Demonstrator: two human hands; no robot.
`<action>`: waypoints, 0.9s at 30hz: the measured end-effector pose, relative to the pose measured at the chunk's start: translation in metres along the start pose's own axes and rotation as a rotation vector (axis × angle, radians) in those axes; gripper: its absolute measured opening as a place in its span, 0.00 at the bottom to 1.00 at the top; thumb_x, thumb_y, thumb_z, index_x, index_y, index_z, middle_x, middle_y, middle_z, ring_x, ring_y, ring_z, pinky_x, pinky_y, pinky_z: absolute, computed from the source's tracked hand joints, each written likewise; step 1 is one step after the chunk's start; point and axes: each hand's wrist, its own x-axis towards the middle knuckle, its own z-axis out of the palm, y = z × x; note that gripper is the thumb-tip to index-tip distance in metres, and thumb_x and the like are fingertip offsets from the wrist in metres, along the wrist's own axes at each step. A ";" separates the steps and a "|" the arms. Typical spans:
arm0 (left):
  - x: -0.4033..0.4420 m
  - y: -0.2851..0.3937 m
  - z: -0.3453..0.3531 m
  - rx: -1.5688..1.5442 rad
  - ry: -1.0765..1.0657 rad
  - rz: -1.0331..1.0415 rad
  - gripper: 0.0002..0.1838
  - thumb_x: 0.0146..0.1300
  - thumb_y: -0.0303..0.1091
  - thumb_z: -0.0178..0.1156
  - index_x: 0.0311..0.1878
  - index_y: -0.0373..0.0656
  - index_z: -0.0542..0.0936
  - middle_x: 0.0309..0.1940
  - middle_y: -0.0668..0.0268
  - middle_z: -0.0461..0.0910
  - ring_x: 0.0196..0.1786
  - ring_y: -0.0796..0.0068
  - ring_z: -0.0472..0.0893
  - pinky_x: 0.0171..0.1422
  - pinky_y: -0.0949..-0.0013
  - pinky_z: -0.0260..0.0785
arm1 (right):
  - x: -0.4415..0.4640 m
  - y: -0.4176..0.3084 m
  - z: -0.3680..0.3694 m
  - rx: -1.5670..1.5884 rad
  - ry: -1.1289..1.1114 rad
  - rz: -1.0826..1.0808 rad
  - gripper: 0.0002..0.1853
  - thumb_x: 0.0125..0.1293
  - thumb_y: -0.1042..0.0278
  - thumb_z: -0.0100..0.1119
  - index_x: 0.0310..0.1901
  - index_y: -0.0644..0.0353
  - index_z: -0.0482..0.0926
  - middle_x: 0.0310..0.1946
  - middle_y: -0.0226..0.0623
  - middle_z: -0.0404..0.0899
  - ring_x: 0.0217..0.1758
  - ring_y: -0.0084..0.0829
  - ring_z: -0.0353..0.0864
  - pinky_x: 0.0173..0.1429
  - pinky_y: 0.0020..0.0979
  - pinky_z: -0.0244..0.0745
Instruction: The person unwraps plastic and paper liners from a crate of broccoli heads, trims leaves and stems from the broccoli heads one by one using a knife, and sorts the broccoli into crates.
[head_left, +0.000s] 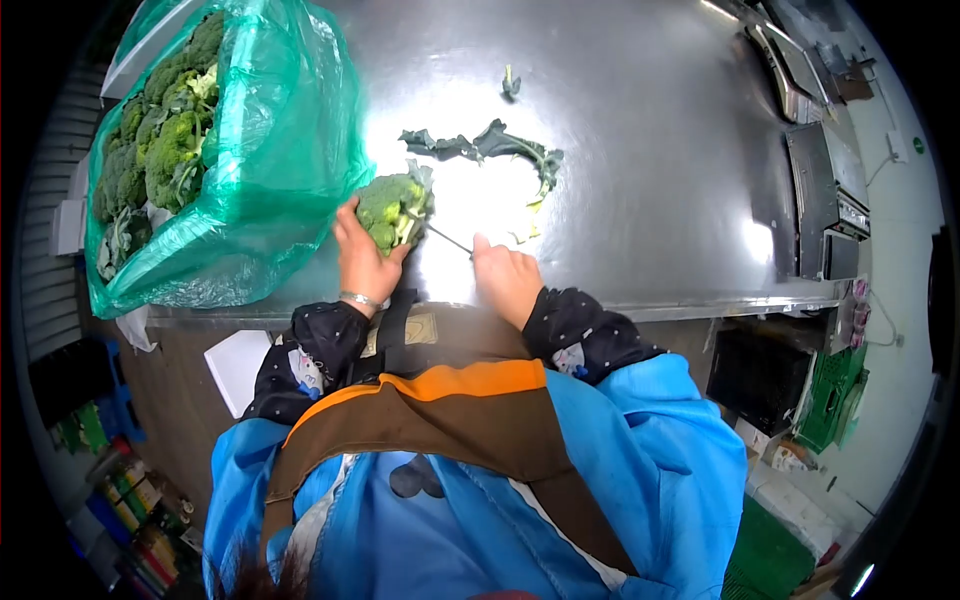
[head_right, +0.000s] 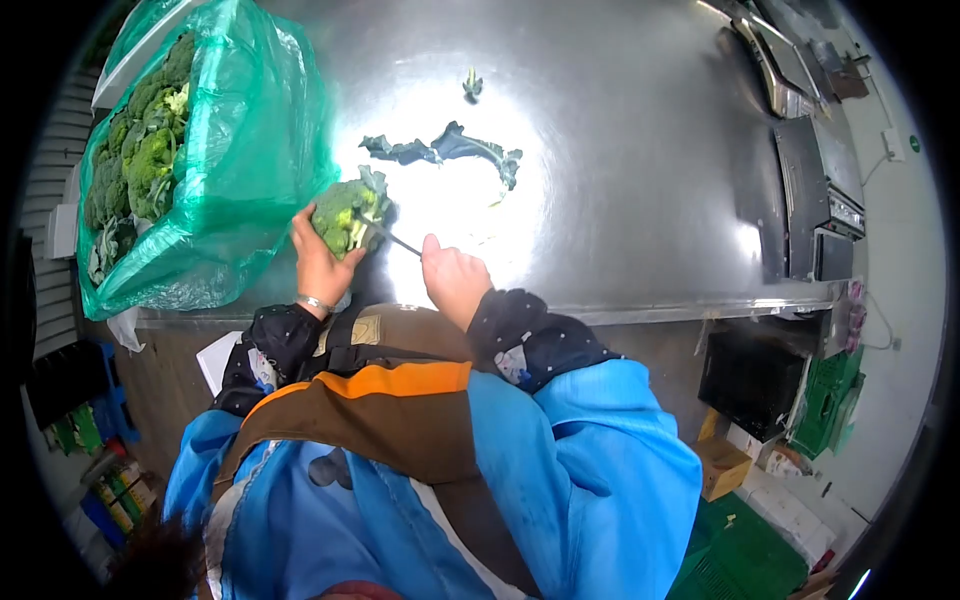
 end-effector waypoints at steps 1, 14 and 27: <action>-0.001 -0.007 0.000 -0.021 -0.025 0.034 0.44 0.39 0.22 0.70 0.60 0.37 0.56 0.57 0.43 0.57 0.59 0.42 0.64 0.60 0.55 0.63 | -0.002 0.001 -0.001 -0.005 0.001 -0.008 0.03 0.58 0.76 0.47 0.34 0.63 0.66 0.17 0.44 0.75 0.21 0.44 0.78 0.25 0.41 0.74; -0.018 0.013 0.010 0.170 -0.019 0.260 0.41 0.40 0.19 0.66 0.60 0.36 0.57 0.61 0.41 0.51 0.61 0.36 0.60 0.62 0.51 0.60 | -0.010 -0.004 -0.018 0.138 -0.231 0.118 0.08 0.59 0.75 0.44 0.39 0.68 0.68 0.27 0.51 0.78 0.33 0.50 0.79 0.36 0.46 0.73; -0.001 -0.002 -0.001 0.157 0.044 0.241 0.37 0.41 0.21 0.67 0.56 0.41 0.61 0.59 0.45 0.54 0.59 0.39 0.64 0.60 0.53 0.63 | 0.011 -0.008 0.031 0.224 -0.175 0.181 0.10 0.50 0.72 0.50 0.31 0.67 0.78 0.30 0.54 0.78 0.32 0.51 0.79 0.40 0.44 0.74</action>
